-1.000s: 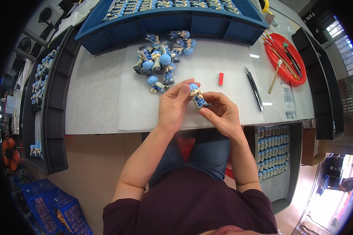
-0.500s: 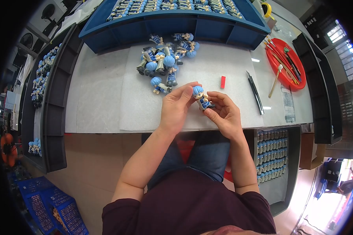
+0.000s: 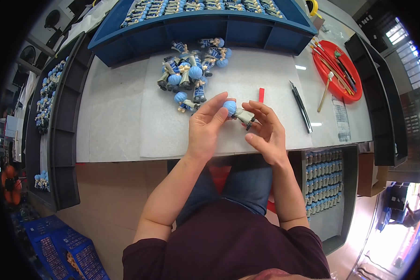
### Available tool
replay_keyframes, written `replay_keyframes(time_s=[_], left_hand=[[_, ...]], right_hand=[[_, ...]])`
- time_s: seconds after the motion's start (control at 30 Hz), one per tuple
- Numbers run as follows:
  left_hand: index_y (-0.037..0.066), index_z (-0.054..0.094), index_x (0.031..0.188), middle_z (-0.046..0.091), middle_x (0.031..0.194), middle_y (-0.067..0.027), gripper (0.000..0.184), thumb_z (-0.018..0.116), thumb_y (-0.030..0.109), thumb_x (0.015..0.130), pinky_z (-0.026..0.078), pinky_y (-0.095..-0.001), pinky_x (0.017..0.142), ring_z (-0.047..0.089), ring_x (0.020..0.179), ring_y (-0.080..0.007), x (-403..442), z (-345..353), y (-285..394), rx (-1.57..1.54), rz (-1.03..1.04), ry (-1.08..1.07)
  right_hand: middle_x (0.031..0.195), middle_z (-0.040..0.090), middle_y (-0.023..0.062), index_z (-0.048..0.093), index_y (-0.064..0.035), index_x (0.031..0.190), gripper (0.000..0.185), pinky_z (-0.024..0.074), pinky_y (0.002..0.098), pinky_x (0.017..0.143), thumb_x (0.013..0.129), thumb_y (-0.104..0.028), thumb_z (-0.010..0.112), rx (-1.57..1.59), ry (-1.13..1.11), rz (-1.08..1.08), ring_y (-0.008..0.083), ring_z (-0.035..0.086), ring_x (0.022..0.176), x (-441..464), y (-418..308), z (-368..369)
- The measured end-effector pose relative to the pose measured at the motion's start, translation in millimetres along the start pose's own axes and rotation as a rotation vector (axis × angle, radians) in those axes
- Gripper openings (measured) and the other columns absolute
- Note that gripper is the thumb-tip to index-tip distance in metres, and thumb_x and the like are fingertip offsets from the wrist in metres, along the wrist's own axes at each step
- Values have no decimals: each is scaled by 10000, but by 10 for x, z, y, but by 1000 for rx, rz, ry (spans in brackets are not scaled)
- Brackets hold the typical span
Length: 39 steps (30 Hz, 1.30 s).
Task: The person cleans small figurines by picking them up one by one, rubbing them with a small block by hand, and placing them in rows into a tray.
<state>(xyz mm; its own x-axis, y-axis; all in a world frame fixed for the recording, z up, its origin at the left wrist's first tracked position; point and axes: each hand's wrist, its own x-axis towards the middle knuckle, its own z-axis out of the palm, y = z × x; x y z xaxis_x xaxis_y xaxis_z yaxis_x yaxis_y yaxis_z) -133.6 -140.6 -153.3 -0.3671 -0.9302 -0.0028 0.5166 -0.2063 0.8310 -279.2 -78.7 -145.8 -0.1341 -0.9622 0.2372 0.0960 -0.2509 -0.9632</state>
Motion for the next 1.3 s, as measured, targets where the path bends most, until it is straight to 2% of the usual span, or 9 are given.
replay_keyframes(time_s=[0.03, 0.1, 0.17, 0.37, 0.63, 1.03, 1.1, 1.17, 1.3], left_hand=[[20, 526, 1187, 597, 1091, -102, 319, 539, 36, 869, 444, -258, 850, 561, 964, -129, -1, 2, 6, -31, 13, -21], [18, 500, 1213, 583, 1124, -120, 344, 515, 1, 869, 435, -268, 881, 555, 1003, -144, -2, -2, 11, -62, 24, -41], [12, 470, 1236, 557, 1165, -137, 378, 487, -41, 862, 406, -286, 936, 528, 1066, -161, 2, -13, 17, -93, 11, -52], [1, 459, 1244, 543, 1191, -144, 404, 480, -70, 846, 375, -306, 973, 506, 1119, -185, 3, -23, 8, -110, 17, -67], [-4, 462, 1239, 546, 1187, -142, 407, 475, -76, 839, 364, -322, 989, 497, 1138, -204, 2, -24, 11, -105, 33, -82], [2, 473, 1233, 545, 1184, -140, 420, 475, -96, 824, 385, -321, 966, 504, 1126, -214, -3, -14, 20, -123, 40, -77], [3, 473, 1233, 540, 1192, -140, 430, 471, -104, 817, 384, -320, 966, 501, 1130, -214, -3, -26, 14, -123, 43, -85], [17, 447, 1256, 493, 1243, -166, 446, 460, -88, 822, 385, -355, 983, 463, 1175, -254, -3, -47, 12, -74, 67, -122], [-1, 450, 1249, 502, 1237, -145, 492, 461, -131, 775, 363, -336, 985, 478, 1157, -232, -26, -12, 38, -103, 33, -131]], right_hand=[[1120, 518, 103, 441, 6, 1205, 485, 461, 266, 839, 758, 59, 620, 1, 2, 0, 155, 515, 1048, 3, 8, 1], [1127, 522, 134, 418, 14, 1219, 474, 463, 267, 844, 791, 18, 622, 23, 23, 162, 164, 531, 1040, 5, 31, 9], [1112, 529, 140, 416, 17, 1219, 466, 465, 269, 847, 800, 10, 618, 8, 29, 144, 164, 542, 1017, -1, 34, 20], [1090, 540, 142, 408, 23, 1221, 465, 469, 282, 859, 800, 36, 605, 2, 30, 107, 172, 553, 1005, 4, 35, 30], [1094, 537, 136, 419, 20, 1214, 466, 468, 286, 869, 788, 52, 606, -39, 32, 83, 177, 542, 1029, 0, 48, 30], [1113, 537, 129, 517, 42, 1119, 362, 458, 294, 886, 792, -32, 654, -7, 52, 83, 176, 535, 1034, -8, 50, 38], [1089, 549, 116, 537, 37, 1087, 317, 457, 293, 885, 796, -25, 645, -19, 66, 22, 176, 541, 1021, -7, 78, 40], [1068, 555, 109, 542, 35, 1074, 304, 460, 291, 878, 794, -24, 646, -39, 69, -17, 174, 546, 1008, 1, 86, 48], [988, 574, 104, 559, 21, 1030, 293, 480, 290, 810, 754, 7, 658, -185, 131, -98, 179, 575, 933, -2, 107, 88]])
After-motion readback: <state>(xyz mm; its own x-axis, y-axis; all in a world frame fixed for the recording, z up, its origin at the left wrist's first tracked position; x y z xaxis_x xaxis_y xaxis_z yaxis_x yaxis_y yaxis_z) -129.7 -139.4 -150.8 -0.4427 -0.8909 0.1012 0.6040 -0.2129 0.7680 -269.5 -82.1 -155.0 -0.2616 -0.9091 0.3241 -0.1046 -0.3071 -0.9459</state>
